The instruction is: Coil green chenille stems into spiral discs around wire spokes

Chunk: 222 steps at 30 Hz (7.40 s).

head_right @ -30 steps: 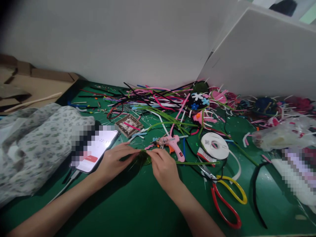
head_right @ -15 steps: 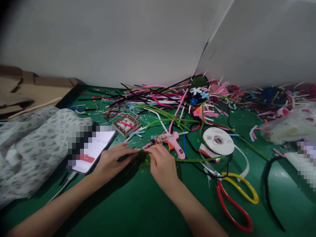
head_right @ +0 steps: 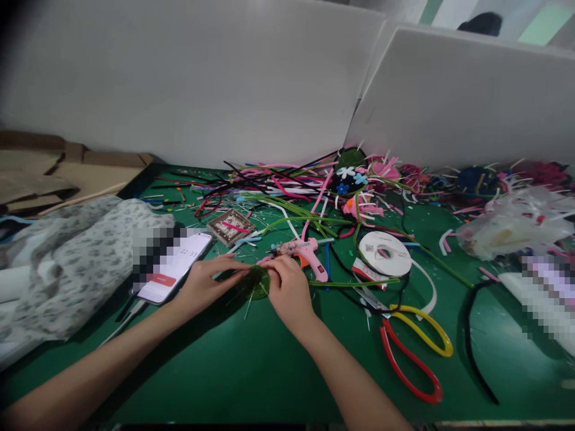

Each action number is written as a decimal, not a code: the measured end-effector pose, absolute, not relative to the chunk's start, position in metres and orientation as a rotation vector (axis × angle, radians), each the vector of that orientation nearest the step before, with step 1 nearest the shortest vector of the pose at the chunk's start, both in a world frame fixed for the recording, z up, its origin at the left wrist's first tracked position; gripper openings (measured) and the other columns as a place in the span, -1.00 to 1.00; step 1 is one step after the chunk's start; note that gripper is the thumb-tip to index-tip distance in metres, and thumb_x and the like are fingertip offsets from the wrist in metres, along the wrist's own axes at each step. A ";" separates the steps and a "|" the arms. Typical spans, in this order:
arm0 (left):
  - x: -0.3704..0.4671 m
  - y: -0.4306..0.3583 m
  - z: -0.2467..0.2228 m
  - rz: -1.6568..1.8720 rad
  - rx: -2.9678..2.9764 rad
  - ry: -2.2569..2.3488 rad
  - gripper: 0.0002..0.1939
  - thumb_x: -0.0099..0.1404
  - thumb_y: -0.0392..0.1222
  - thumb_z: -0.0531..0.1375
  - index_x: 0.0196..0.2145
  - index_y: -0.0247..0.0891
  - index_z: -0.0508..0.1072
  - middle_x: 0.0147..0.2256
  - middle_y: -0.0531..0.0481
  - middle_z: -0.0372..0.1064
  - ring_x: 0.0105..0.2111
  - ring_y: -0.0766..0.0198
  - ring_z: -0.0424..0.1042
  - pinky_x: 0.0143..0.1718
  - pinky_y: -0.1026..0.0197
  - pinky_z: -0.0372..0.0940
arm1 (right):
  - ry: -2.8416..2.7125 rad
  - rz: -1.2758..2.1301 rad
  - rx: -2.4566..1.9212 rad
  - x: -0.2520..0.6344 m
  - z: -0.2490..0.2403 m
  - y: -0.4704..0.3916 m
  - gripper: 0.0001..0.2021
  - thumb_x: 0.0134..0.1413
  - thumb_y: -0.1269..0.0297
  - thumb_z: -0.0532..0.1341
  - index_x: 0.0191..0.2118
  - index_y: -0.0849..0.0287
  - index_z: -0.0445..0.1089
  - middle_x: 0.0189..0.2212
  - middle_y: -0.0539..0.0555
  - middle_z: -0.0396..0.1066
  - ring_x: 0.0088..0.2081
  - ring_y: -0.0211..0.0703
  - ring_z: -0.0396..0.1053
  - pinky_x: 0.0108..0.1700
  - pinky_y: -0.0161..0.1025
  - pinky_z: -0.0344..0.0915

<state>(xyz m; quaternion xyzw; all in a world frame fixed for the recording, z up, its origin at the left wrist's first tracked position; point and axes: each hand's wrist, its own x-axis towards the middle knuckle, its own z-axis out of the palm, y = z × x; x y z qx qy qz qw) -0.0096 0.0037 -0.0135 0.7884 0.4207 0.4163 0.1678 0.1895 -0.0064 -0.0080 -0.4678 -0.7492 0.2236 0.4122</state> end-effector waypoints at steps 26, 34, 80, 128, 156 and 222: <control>-0.012 0.003 -0.001 0.939 2.187 1.254 -0.83 0.26 -0.23 0.20 -0.21 -0.19 0.56 -0.32 -0.02 0.57 -0.34 0.22 0.51 -0.21 0.14 0.38 | -1.729 0.732 -1.218 0.179 -0.010 -0.010 -0.89 0.02 0.41 0.22 -0.32 0.13 0.48 -0.38 0.03 0.54 -0.38 -0.16 0.49 -0.30 -0.23 0.42; -0.008 -0.001 0.007 0.907 2.213 1.249 -0.79 0.32 -0.11 0.15 -0.27 -0.19 0.57 -0.31 -0.01 0.56 -0.32 0.22 0.51 -0.24 0.18 0.37 | -1.715 0.677 -1.248 0.177 -0.012 -0.011 -0.87 0.00 0.45 0.21 -0.36 0.12 0.49 -0.45 0.00 0.53 -0.42 -0.17 0.48 -0.33 -0.25 0.42; -0.005 -0.003 0.010 0.732 1.877 1.274 -0.63 0.38 0.01 0.04 -0.27 -0.22 0.57 -0.35 0.02 0.49 -0.31 0.25 0.43 -0.28 0.26 0.23 | -1.700 0.896 -1.381 0.186 -0.004 -0.012 -0.94 -0.04 0.36 0.24 -0.40 0.12 0.33 -0.51 0.00 0.43 -0.44 -0.19 0.43 -0.41 -0.29 0.37; -0.012 0.004 0.000 0.967 1.661 1.406 -0.78 0.34 -0.11 0.09 -0.08 -0.17 0.30 -0.55 0.14 0.11 -0.52 0.30 0.17 -0.50 0.28 0.04 | -1.719 0.874 -1.409 0.186 -0.003 -0.013 -0.80 -0.05 0.34 0.28 -0.46 0.09 0.19 -0.53 -0.06 0.34 -0.46 -0.22 0.37 -0.42 -0.28 0.28; -0.013 0.008 -0.008 1.028 1.660 1.320 -0.71 0.28 -0.19 0.14 -0.04 -0.19 0.30 -0.19 -0.06 0.38 -0.19 0.19 0.39 -0.15 0.13 0.29 | -1.717 0.885 -1.421 0.186 -0.001 -0.012 -0.79 -0.05 0.35 0.28 -0.47 0.09 0.18 -0.55 -0.07 0.33 -0.47 -0.22 0.37 -0.42 -0.28 0.28; -0.003 -0.012 -0.005 0.827 2.491 1.330 -0.74 0.21 -0.25 0.20 -0.12 -0.20 0.50 -0.22 -0.05 0.51 -0.23 0.13 0.46 -0.18 0.06 0.33 | -1.684 0.802 -1.404 0.186 -0.005 -0.011 -0.77 -0.04 0.36 0.28 -0.50 0.11 0.17 -0.57 -0.09 0.29 -0.50 -0.27 0.32 -0.42 -0.32 0.25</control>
